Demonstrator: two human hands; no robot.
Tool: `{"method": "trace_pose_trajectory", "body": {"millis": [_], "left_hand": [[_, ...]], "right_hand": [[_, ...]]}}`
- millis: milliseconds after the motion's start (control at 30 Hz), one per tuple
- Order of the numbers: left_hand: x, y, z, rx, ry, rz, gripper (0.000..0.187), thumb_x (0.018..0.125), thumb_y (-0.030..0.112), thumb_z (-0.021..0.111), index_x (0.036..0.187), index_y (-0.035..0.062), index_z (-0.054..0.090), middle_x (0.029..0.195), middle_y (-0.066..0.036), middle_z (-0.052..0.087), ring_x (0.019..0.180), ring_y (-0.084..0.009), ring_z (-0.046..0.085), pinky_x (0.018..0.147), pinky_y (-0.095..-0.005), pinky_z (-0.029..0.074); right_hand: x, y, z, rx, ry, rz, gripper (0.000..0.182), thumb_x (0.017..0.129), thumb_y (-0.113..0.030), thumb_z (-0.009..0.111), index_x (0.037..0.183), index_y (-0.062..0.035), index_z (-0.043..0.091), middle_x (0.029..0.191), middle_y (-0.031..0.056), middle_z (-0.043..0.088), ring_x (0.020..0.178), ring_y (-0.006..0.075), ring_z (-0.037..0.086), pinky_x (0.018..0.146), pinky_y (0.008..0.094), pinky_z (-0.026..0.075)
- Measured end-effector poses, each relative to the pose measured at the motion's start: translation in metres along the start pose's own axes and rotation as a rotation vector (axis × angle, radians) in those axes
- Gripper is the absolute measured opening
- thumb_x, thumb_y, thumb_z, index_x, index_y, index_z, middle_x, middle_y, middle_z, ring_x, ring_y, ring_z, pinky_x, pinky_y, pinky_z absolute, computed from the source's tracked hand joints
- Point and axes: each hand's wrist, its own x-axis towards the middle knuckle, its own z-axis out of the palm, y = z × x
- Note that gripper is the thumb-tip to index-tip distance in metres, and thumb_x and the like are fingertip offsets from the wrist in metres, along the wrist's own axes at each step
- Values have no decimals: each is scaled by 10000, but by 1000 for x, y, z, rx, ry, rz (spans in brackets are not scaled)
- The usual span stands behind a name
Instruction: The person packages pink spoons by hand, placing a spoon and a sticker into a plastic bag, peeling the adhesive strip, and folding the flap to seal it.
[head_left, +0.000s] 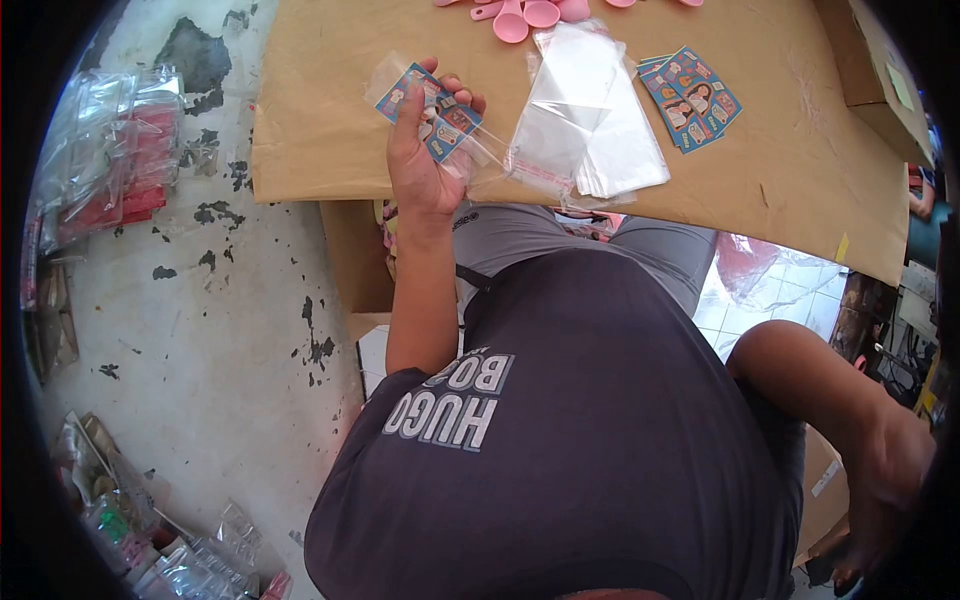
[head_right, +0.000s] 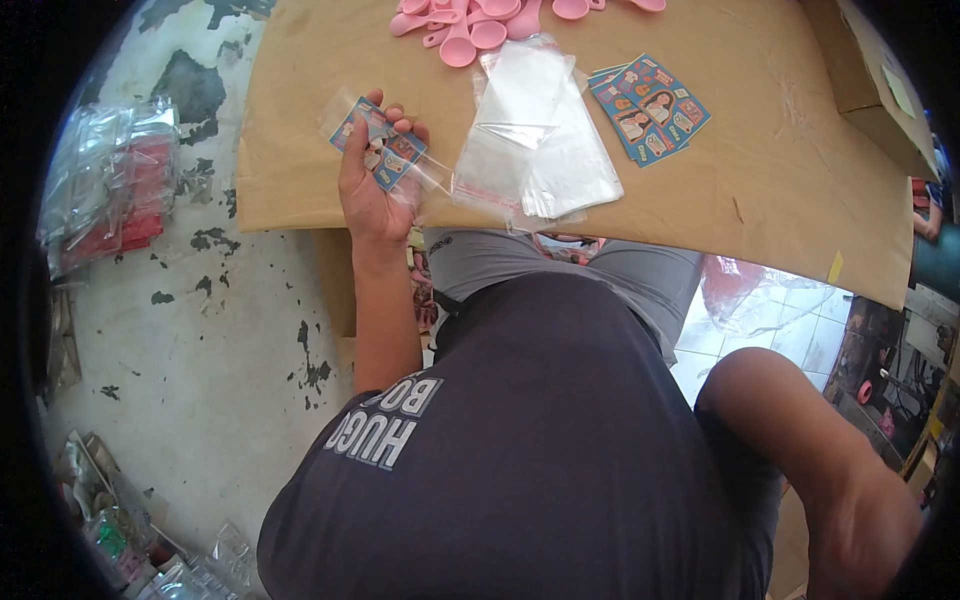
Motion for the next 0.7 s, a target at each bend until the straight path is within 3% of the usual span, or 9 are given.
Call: {"method": "trace_pose_trajectory", "body": {"millis": [133,200,233,267,300,367,400,500,700], "left_hand": [[1,-1,-2,3,2,8,399,1067,198,554,1392,-19,474,1108,-138,597,999,-226,622,1007,-420,521],[1,-1,-3,-1,4,8,398,1067,198,553,1391,-19,475,1109,-136,596,999,-225,621,1009,-421,520],[1,-1,-3,6,7,10,397,1066,199,552,1390,-18,475,1109,-135,594,999,-223,620,1012,-422,519],[1,0,-2,2,10,7,397,1066,199,552,1390,-18,475,1109,-135,594,999,-223,620,1012,-422,519],[0,0,-1,16,13,11,396,1066,199,553,1390,-17,476,1106,-132,593,999,-219,617,1014,-420,515],[0,-1,-2,21,8,12,395,1066,200,553,1389,-15,478,1103,-130,591,1000,-215,614,1016,-417,512],[-1,-1,-3,21,4,12,396,1066,200,554,1391,-13,477,1102,-127,589,1000,-211,610,1014,-412,508],[0,-1,2,28,-26,23,400,1070,204,549,1398,-11,468,1101,-125,581,998,-199,598,1003,-389,501],[-1,1,3,31,2,2,411,1070,195,550,1406,-21,451,1107,-127,575,1002,-209,602,1004,-389,507]], "right_hand": [[-17,26,-41,-481,67,-379,145,1024,-108,574,955,9,624,924,87,555,873,218,551,823,357,582],[-31,22,-77,-364,-44,-60,222,1062,-249,566,1005,-54,654,927,71,559,883,204,555,730,341,544],[-33,31,-77,-449,-5,91,228,1059,-307,578,1125,-106,664,940,70,574,860,210,547,795,354,561],[-71,53,-70,-570,305,3,403,941,-310,610,609,-117,486,923,79,524,939,211,447,847,351,354],[-72,81,-66,-581,496,-44,381,949,-273,612,627,-115,483,932,76,496,914,189,423,766,330,336],[-77,102,-74,-417,610,141,129,989,-150,586,981,-22,604,981,123,532,864,186,469,687,300,403],[-88,114,-77,-585,632,166,174,989,-113,586,1109,13,585,1022,166,581,798,170,516,687,277,445],[-108,136,-86,-1008,855,321,105,1004,-108,629,1047,-20,591,960,84,654,738,75,559,669,204,432],[-133,140,-113,-1009,1016,448,133,1015,-157,658,1017,-40,594,880,20,633,707,32,517,616,198,374]]}}
